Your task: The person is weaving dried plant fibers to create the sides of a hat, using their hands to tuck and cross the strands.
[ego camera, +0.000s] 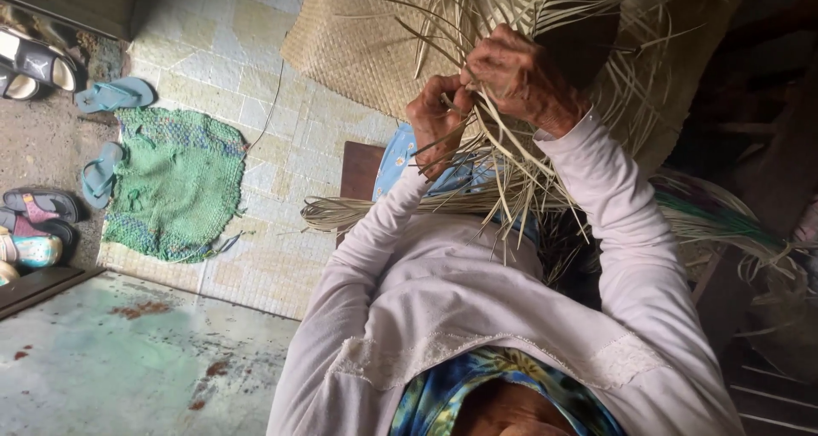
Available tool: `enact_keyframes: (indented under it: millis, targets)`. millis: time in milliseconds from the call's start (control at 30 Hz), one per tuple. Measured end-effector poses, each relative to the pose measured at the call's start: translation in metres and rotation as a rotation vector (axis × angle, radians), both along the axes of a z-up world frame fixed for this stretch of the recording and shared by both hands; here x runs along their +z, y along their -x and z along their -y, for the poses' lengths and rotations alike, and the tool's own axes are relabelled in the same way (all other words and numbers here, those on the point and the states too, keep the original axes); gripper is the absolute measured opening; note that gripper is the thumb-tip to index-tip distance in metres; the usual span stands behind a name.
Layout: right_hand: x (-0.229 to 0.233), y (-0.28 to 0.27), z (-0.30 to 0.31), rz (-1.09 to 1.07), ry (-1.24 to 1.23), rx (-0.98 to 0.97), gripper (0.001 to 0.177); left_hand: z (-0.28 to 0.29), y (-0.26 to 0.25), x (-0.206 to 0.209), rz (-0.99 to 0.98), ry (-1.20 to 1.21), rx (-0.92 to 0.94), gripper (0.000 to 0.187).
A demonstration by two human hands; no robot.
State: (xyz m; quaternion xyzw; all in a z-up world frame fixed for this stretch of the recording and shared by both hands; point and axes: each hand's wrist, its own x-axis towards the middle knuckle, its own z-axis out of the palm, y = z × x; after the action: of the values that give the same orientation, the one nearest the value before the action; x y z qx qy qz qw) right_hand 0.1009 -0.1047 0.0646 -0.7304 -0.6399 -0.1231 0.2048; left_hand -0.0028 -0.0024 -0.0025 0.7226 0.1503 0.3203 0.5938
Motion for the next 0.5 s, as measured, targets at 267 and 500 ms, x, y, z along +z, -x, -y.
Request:
enact_keyframes:
  millis: [267,500]
  targets:
    - [0.016,0.014,0.003,0.197,-0.170,0.003,0.020,0.010,0.000,0.010,0.025,0.182,-0.113,0.016]
    - [0.039,0.026,0.004,0.093,-0.163,0.089,0.006,0.007,-0.002,-0.006,0.070,0.418,-0.171,0.026]
